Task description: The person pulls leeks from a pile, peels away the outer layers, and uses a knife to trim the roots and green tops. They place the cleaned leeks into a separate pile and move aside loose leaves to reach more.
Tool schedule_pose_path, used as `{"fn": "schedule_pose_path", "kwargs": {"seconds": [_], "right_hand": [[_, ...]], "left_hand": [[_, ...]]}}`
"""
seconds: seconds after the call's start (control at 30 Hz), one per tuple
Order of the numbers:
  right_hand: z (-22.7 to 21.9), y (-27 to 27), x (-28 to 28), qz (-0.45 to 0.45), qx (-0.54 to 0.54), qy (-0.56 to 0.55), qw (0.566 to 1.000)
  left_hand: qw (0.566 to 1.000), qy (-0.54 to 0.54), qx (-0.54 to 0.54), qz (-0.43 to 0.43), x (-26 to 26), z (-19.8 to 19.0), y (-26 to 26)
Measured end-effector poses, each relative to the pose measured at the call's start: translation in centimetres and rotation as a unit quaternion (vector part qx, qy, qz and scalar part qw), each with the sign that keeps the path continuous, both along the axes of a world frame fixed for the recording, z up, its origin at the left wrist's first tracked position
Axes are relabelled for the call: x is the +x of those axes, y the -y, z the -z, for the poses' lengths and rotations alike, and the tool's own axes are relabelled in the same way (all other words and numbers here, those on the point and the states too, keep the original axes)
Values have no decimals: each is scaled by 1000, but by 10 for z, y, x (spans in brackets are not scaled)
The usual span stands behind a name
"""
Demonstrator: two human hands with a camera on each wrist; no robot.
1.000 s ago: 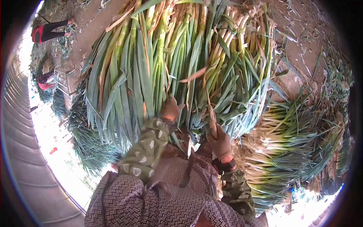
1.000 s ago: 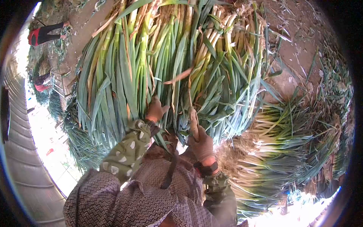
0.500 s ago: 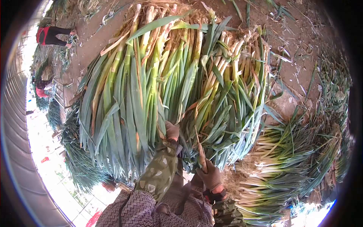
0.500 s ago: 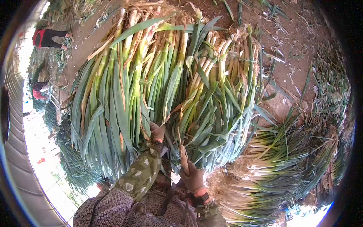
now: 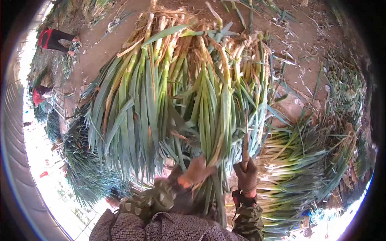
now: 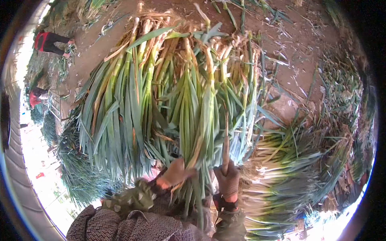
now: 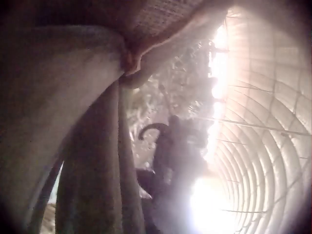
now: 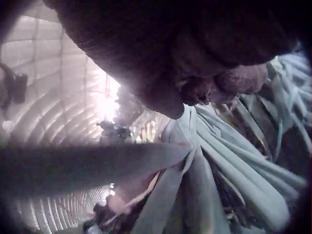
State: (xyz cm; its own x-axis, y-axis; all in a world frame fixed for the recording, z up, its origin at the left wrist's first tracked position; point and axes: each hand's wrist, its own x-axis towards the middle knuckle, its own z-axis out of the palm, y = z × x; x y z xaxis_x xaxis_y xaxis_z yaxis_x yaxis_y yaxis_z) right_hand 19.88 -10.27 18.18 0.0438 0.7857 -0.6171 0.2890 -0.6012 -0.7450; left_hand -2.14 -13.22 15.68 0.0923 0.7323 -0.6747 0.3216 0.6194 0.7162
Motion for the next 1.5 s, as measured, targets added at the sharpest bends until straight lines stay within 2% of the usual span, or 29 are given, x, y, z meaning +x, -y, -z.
{"fn": "schedule_pose_path", "kwargs": {"seconds": [0.07, 0.13, 0.17, 0.23, 0.3, 0.33, 0.37, 0.4, 0.5, 0.53, 0.57, 0.6, 0.67, 0.7, 0.77, 0.87, 0.97, 1.07, 1.2, 1.23, 1.37, 1.5], "right_hand": [[-18, 1, 7, -21, -1, 23, 999], [-33, -2, 3, -45, 0, 44, 998], [-16, 6, 3, -57, 54, 63, 995], [7, 15, 4, -52, -16, 98, 994], [31, 29, 1, -41, -37, 106, 993], [36, 33, -3, -48, -40, 118, 991], [39, 40, -6, -49, -17, 117, 992], [36, 44, -10, -36, -32, 134, 990], [45, 62, -12, -37, -10, 184, 982], [53, 71, -12, -28, -26, 189, 981], [60, 80, -12, -31, -3, 193, 981], [65, 87, -13, -38, 18, 196, 980], [74, 89, -16, -49, -18, 210, 976], [78, 90, -18, -51, -36, 219, 974], [81, 82, -22, -59, -40, 229, 971], [104, 77, -19, -77, -23, 232, 969], [115, 65, -24, -68, -33, 247, 966], [133, 57, -20, -75, -35, 245, 966], [145, 42, -13, -80, -16, 249, 965], [149, 38, -11, -82, -9, 251, 964], [166, 20, -5, -104, -40, 276, 955], [172, -2, 1, -81, 21, 271, 959]], "left_hand": [[999, 30, 15, 37, 1, -33, 29], [984, 50, -161, 50, -10, -38, 18], [979, 61, -185, 59, -17, -25, 21], [972, 61, -213, 79, -35, 40, 41], [973, 20, -217, 80, -51, 116, 74], [975, -15, -210, 72, -56, 142, 87], [975, -51, -208, 58, -60, 151, 94], [970, -96, -222, 17, -55, 132, 84], [956, -266, -98, 68, -53, 91, 72], [943, -328, 31, 53, -49, 80, 69], [928, -350, 107, 72, -44, 74, 61], [907, -371, 178, 87, -33, 53, 37], [929, -240, 212, 187, -13, 57, 6], [938, -201, 195, 204, 2, 67, -11], [922, -219, 200, 248, 28, 116, -31], [870, -310, 196, 330, 65, 153, -63], [845, -375, 239, 298, 77, 168, -75], [863, -368, 229, 259, 77, 177, -67], [839, -426, 177, 290, 86, 179, -62], [818, -448, 149, 328, 89, 182, -63], [851, -407, 133, 304, 93, 186, -68], [882, -358, 160, 262, 90, 191, -70]]}}
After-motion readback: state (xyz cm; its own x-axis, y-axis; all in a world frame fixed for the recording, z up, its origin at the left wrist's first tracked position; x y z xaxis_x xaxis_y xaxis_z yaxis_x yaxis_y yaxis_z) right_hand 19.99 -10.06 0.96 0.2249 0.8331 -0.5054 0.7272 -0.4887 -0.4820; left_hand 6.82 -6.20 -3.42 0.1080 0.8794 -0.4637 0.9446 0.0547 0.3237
